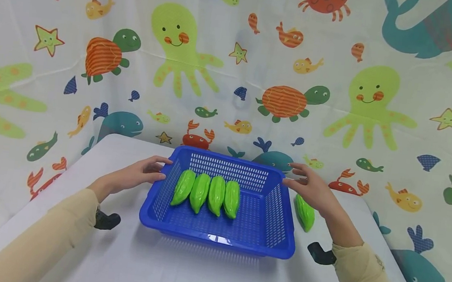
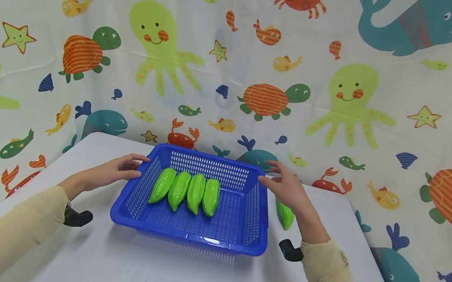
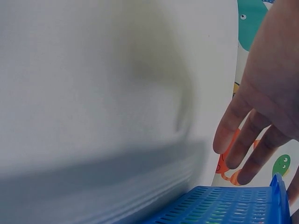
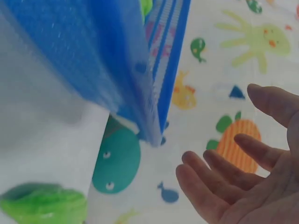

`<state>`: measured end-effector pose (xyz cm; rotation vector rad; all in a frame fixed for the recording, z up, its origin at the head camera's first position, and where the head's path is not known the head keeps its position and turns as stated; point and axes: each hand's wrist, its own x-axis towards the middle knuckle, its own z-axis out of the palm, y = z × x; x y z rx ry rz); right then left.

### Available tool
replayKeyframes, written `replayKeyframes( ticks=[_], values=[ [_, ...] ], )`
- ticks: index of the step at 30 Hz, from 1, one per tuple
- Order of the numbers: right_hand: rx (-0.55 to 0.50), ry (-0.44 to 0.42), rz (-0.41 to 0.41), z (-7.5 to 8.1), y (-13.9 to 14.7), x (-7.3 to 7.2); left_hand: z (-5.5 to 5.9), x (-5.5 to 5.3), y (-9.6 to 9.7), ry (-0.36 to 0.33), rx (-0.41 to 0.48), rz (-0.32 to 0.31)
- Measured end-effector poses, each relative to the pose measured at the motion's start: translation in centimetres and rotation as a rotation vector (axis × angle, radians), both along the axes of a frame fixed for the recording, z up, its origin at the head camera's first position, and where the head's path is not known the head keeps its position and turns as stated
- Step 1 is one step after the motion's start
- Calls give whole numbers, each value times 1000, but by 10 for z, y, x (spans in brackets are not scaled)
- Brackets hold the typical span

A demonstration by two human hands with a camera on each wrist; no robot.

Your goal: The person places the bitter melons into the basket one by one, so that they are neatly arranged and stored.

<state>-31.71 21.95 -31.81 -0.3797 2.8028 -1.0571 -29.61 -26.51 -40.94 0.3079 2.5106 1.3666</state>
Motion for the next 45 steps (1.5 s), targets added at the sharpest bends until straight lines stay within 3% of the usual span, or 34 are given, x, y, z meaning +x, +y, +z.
replayKeyframes(
  ticks=[5,11,18,26,37,45],
  values=[
    [20,15,-47,-5,23,-7,2,2,0,5,1,-9],
    [77,85,-66,-21,48,-19,2,2,0,4,-1,-11],
    [102,35,-107,-40,67,-27,5,4,3,4,3,-20],
    [112,-16,-80,-53,77,-31,5,4,3,14,5,-21],
    [143,14,-50,-64,80,-34,6,5,2,16,-12,-9],
    [227,-18,-41,-77,82,-35,5,4,1,13,-7,-12]
  ],
)
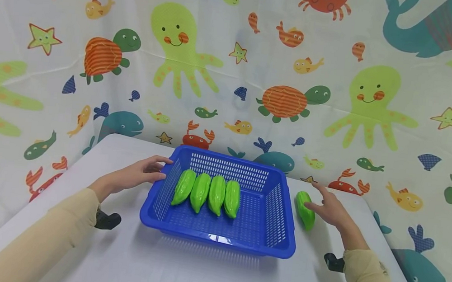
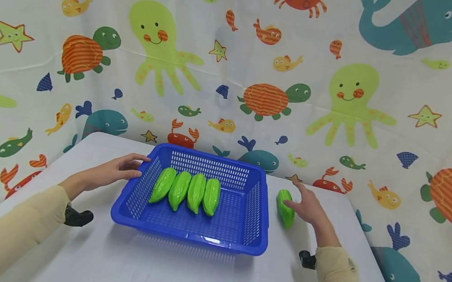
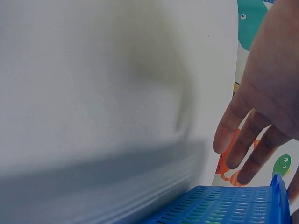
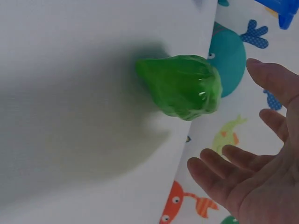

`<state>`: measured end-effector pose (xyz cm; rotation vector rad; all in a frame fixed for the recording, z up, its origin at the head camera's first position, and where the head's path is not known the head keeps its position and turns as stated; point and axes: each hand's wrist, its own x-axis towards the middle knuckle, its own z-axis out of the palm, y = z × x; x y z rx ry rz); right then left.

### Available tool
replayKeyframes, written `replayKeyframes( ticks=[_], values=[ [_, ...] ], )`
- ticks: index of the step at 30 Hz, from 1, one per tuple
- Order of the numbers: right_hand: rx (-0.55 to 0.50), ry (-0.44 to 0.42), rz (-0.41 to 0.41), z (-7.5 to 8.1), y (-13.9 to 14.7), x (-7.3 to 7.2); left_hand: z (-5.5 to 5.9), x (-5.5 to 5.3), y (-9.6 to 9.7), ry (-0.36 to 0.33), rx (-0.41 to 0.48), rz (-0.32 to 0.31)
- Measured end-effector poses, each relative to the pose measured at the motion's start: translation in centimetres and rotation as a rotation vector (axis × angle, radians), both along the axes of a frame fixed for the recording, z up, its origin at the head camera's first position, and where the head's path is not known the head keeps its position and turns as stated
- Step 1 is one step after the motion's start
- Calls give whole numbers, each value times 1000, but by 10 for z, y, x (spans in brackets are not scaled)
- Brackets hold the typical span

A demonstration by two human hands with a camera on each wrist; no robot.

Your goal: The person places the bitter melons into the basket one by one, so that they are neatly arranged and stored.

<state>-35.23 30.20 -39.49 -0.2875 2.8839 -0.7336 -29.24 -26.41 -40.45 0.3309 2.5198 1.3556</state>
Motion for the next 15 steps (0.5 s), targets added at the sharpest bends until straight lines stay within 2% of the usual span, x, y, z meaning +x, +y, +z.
replayKeyframes(
  ticks=[15],
  values=[
    [17,-85,31,-17,-2,5,-1,1,0,5,4,-2]
  ],
)
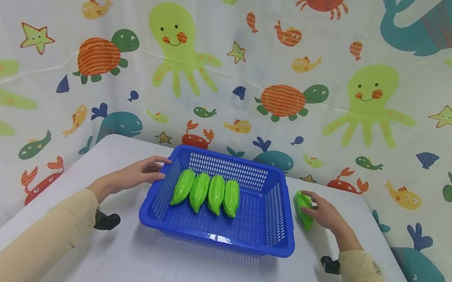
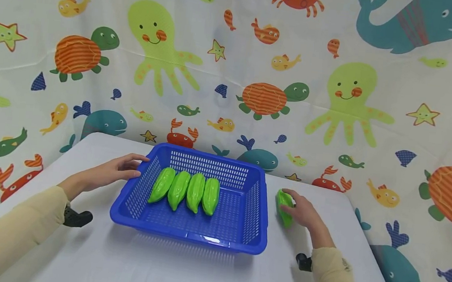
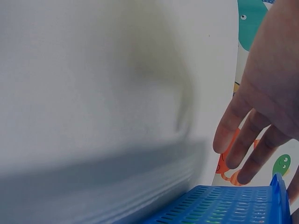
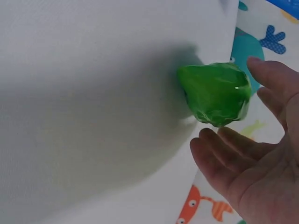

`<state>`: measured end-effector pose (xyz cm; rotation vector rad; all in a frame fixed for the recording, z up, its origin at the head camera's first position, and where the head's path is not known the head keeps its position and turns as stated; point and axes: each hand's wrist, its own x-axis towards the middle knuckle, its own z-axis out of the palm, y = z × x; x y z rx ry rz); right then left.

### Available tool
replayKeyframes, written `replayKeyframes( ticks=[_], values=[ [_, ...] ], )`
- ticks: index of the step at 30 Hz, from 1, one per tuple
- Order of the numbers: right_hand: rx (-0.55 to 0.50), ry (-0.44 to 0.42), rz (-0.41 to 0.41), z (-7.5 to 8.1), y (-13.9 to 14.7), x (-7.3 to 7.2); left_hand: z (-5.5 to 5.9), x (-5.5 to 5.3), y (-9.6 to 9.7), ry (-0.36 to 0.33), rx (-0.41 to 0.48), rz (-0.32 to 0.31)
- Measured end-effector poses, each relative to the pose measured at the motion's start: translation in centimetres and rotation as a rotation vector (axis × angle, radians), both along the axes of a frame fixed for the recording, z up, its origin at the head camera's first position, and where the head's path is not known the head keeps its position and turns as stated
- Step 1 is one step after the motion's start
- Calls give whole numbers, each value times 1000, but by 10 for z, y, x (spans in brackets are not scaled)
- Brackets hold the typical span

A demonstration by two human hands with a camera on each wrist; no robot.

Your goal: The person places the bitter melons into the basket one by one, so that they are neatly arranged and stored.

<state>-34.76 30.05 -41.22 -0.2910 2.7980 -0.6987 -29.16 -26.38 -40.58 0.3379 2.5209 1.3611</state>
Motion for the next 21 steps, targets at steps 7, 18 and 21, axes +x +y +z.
replayKeyframes(
  ticks=[7,18,21],
  values=[
    [15,-24,28,-5,0,-2,-1,0,0,2,2,1],
    [41,-34,22,-3,0,-3,-1,1,1,7,4,-4],
    [46,-35,13,-1,-2,-2,-1,1,0,10,3,-3]
  ],
)
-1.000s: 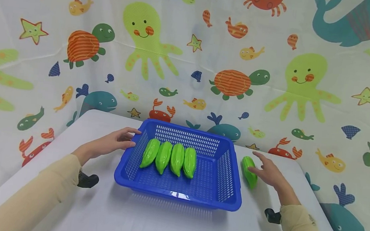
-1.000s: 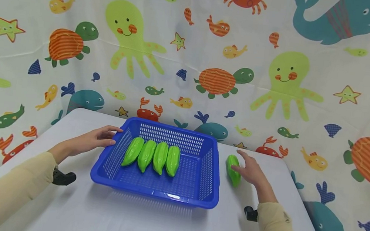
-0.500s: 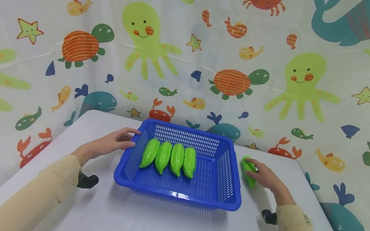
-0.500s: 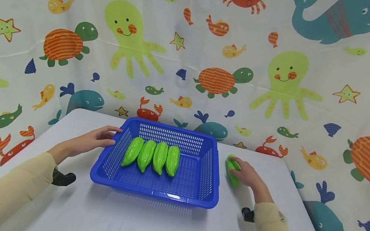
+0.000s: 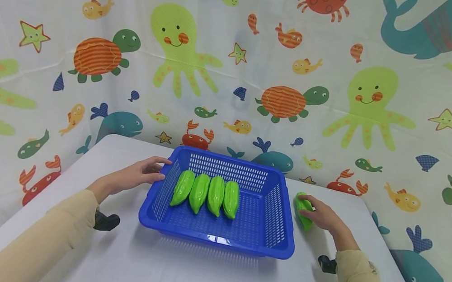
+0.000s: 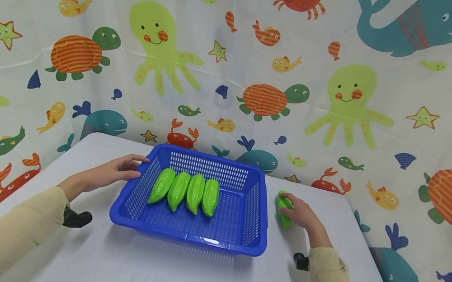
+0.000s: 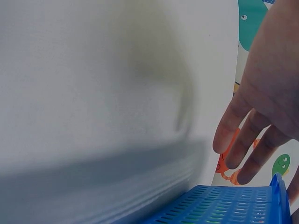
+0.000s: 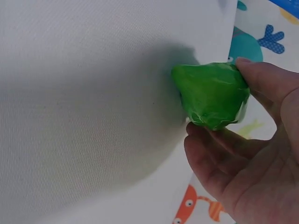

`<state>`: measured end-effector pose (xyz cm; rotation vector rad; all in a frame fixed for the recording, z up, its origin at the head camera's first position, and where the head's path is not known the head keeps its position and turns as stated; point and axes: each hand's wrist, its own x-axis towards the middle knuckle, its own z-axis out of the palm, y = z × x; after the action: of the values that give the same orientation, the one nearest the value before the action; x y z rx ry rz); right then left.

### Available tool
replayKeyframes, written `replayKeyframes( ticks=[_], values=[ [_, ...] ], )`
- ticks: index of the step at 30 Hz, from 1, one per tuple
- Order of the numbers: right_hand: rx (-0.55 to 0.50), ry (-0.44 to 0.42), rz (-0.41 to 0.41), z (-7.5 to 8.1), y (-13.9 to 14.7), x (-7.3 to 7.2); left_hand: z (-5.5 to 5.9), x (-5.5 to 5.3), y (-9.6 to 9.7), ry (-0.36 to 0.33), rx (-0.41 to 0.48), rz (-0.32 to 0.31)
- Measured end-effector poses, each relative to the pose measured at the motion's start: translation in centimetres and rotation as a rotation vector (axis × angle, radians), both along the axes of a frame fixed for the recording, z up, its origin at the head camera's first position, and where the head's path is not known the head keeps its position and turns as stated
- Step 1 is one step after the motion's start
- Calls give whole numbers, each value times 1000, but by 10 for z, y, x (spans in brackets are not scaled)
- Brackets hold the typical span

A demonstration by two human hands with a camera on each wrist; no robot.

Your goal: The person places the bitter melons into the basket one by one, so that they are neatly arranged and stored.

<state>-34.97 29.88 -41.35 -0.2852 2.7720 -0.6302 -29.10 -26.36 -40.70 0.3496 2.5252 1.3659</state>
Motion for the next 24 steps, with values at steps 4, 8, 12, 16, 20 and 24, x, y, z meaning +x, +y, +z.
replayKeyframes(
  ticks=[4,8,12,16,20,24],
  values=[
    [7,5,0,1,-2,1,-1,0,-1,-2,-1,4],
    [12,16,11,2,-3,0,-1,0,-1,-2,2,2],
    [13,15,8,1,-3,1,0,0,-1,1,3,-1],
    [14,16,10,1,-3,3,0,1,-1,3,3,-3],
    [15,28,22,1,-5,5,-1,1,-1,3,8,-3],
    [15,38,13,2,-6,6,-1,1,-1,4,9,-3]
  ],
)
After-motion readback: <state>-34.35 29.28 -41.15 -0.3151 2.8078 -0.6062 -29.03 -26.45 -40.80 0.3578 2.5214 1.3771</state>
